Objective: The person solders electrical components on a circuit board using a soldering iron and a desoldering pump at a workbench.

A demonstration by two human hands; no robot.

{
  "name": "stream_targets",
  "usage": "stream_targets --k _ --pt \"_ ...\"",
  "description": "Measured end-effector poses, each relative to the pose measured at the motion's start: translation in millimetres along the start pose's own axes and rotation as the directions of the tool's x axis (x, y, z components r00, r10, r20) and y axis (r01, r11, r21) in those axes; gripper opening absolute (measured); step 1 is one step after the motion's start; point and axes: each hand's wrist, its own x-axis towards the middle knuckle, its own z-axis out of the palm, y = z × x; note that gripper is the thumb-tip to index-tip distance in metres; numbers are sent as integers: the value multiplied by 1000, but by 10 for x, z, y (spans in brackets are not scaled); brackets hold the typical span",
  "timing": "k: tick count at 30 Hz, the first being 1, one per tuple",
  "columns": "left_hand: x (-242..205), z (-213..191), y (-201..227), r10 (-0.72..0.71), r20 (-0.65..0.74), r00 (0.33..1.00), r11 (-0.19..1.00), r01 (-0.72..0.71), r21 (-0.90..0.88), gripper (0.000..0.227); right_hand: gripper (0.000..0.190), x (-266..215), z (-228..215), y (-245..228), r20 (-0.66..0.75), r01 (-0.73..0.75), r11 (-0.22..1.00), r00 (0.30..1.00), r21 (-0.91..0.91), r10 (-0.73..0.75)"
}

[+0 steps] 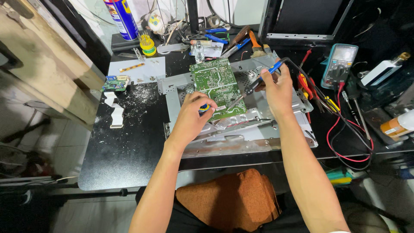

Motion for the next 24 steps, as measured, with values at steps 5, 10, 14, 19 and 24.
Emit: stream_targets --k 5,10,14,19,24 --pt "-1 2 6 -10 11 1000 1000 10 2 8 58 -19 5 -44 -2 -28 1000 1000 -2 28" --pt "-7 11 1 0 9 1000 1000 0 2 9 59 -19 4 -47 -6 -38 999 999 -5 38" --pt "2 14 -2 1 11 1000 1000 -1 11 9 61 -9 9 -50 -16 -39 999 999 -16 39" --pt "-1 28 -36 16 -27 1000 1000 -16 4 9 61 -4 1 -30 -18 -32 999 999 -24 32" --pt "20 13 -137 21 -185 983 1000 -19 10 13 60 5 -13 -1 -12 -29 1000 999 0 29"
